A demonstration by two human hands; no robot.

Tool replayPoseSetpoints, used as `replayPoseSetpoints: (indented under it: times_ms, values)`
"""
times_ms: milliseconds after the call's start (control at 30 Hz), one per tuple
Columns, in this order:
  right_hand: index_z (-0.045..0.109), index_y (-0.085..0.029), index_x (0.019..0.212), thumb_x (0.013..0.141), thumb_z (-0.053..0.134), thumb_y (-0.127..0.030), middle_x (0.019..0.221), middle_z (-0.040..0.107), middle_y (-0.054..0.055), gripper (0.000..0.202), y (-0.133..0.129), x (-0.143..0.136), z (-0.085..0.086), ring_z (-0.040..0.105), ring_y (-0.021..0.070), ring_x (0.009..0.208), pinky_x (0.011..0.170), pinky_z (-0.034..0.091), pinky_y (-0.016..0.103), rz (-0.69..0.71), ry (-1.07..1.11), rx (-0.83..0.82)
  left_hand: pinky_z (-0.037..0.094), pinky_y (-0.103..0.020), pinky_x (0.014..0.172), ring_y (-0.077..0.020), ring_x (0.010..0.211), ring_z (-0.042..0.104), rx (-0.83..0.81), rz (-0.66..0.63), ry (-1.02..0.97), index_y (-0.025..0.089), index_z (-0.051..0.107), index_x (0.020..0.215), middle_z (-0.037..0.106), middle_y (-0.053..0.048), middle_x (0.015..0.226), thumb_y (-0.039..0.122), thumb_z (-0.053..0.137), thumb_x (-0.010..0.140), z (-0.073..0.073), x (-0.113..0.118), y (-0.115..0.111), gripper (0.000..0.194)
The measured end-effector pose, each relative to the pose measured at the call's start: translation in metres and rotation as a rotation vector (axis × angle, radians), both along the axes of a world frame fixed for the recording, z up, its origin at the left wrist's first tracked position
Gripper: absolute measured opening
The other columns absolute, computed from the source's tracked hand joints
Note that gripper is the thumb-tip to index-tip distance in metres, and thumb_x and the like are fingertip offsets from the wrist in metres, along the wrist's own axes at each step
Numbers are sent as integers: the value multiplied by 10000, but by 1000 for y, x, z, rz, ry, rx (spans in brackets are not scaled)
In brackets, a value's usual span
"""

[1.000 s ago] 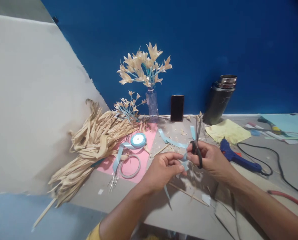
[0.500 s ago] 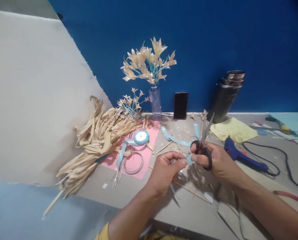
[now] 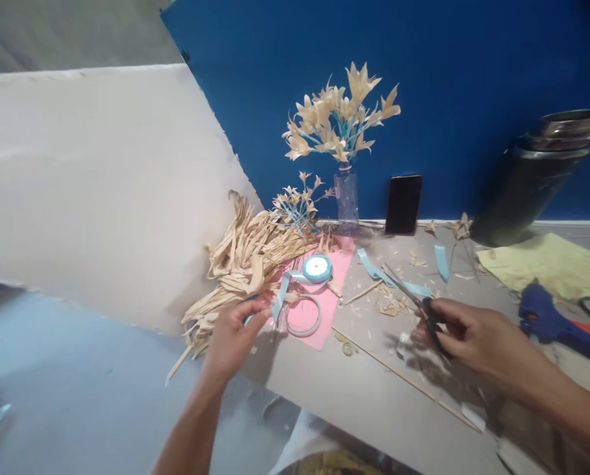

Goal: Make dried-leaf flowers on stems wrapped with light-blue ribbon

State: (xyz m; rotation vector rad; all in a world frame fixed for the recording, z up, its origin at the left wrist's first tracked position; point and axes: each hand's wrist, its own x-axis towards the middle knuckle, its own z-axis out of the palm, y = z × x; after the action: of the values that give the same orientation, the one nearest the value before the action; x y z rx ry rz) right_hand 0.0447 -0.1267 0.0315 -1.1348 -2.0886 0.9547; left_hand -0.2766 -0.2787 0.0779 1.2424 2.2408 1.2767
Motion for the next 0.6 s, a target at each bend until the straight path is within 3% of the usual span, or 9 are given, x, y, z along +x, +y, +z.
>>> replayPoseSetpoints:
  times_ms: [67, 167, 300, 367, 433, 467, 533, 600]
  values:
    - [614, -260, 678, 728, 706, -435, 470, 550, -18, 204, 3, 0, -4, 456, 167, 406, 448, 290, 284, -4, -142, 69, 459, -253, 646, -245, 884, 632, 12, 32, 68, 247, 755, 722, 725, -23, 809, 241, 743, 731, 2, -14, -6, 16]
    - [582, -266, 672, 747, 659, -433, 468, 553, -11, 198, 8, 0, -8, 482, 179, 405, 453, 296, 287, -6, -233, 94, 440, -222, 618, -251, 973, 626, 106, 154, 74, 263, 772, 793, 743, 7, 882, 202, 758, 703, 6, -27, -10, 110]
    - [553, -257, 655, 775, 627, -424, 505, 586, -5, 219, 7, -1, -6, 505, 179, 445, 481, 294, 281, 10, -239, 110, 368, -214, 521, -167, 656, 555, 110, 189, -114, 219, 719, 719, 652, 30, 670, 287, 774, 715, 9, -22, -2, 87]
    - [534, -247, 645, 792, 629, -427, 528, 600, -8, 251, 3, -3, -2, 509, 171, 471, 494, 299, 272, 31, -212, 103, 302, -209, 467, -112, 497, 422, 66, 95, -253, 197, 683, 712, 554, 35, 559, 379, 743, 759, 2, -1, 13, 197]
    - [522, -238, 638, 809, 627, -397, 545, 607, -14, 257, -2, -5, 3, 511, 157, 491, 504, 301, 259, 63, -184, 84, 273, -204, 456, -85, 450, 348, -6, -89, -393, 178, 648, 679, 470, 43, 511, 468, 674, 808, -9, 33, 32, 319]
    - [516, -233, 634, 819, 621, -370, 553, 610, -17, 253, -4, -6, 4, 512, 149, 498, 507, 297, 253, 79, -176, 82, 304, -206, 473, -86, 467, 374, -60, -199, -433, 170, 661, 698, 489, 36, 536, 477, 667, 810, -15, 53, 42, 327]
    - [515, -224, 633, 833, 609, -322, 565, 618, -17, 242, -6, -7, 6, 510, 137, 506, 511, 281, 245, 106, -176, 108, 402, -227, 559, -115, 552, 482, -148, -425, -485, 184, 723, 976, 578, 18, 643, 425, 710, 784, -24, 93, 61, 308]
    - [538, -215, 640, 824, 597, -257, 593, 644, -6, 198, -6, -8, 6, 525, 134, 527, 528, 276, 245, 121, -195, 165, 480, -283, 726, -181, 759, 602, -116, -575, -470, 192, 719, 1106, 676, -43, 810, 393, 725, 780, -28, 127, 76, 383]
